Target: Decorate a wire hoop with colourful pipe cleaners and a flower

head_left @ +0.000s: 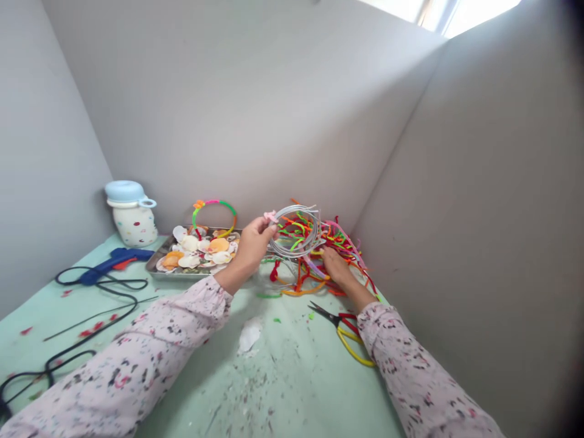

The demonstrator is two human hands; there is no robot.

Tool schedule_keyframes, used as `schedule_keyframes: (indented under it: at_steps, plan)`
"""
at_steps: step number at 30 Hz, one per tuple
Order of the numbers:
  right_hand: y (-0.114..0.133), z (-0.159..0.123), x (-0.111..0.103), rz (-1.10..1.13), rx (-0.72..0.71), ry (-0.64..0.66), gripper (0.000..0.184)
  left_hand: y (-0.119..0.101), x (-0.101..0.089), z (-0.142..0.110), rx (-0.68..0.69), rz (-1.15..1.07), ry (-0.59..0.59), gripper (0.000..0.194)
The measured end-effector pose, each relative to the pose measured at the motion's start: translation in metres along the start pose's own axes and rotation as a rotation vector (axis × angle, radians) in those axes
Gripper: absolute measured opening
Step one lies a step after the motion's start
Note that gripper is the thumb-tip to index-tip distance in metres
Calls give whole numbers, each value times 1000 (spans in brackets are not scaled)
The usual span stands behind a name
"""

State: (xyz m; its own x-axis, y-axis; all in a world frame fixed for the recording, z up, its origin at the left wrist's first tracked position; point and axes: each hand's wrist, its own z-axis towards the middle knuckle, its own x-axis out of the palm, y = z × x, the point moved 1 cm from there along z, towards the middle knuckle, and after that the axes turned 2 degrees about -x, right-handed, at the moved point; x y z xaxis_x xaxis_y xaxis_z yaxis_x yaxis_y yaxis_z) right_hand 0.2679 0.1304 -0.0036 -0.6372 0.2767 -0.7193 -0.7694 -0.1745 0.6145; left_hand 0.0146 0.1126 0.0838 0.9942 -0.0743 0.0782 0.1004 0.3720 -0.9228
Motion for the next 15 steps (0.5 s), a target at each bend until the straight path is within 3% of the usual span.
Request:
schedule_keyframes:
  at_steps: [8, 15]
  plan:
    - [3, -5, 7, -289, -56, 36, 35, -10, -21, -7, -121, -380, -80, 8]
    - [42, -24, -18, -390, 24, 27, 43, -17, -25, -18, -207, -513, -146, 9]
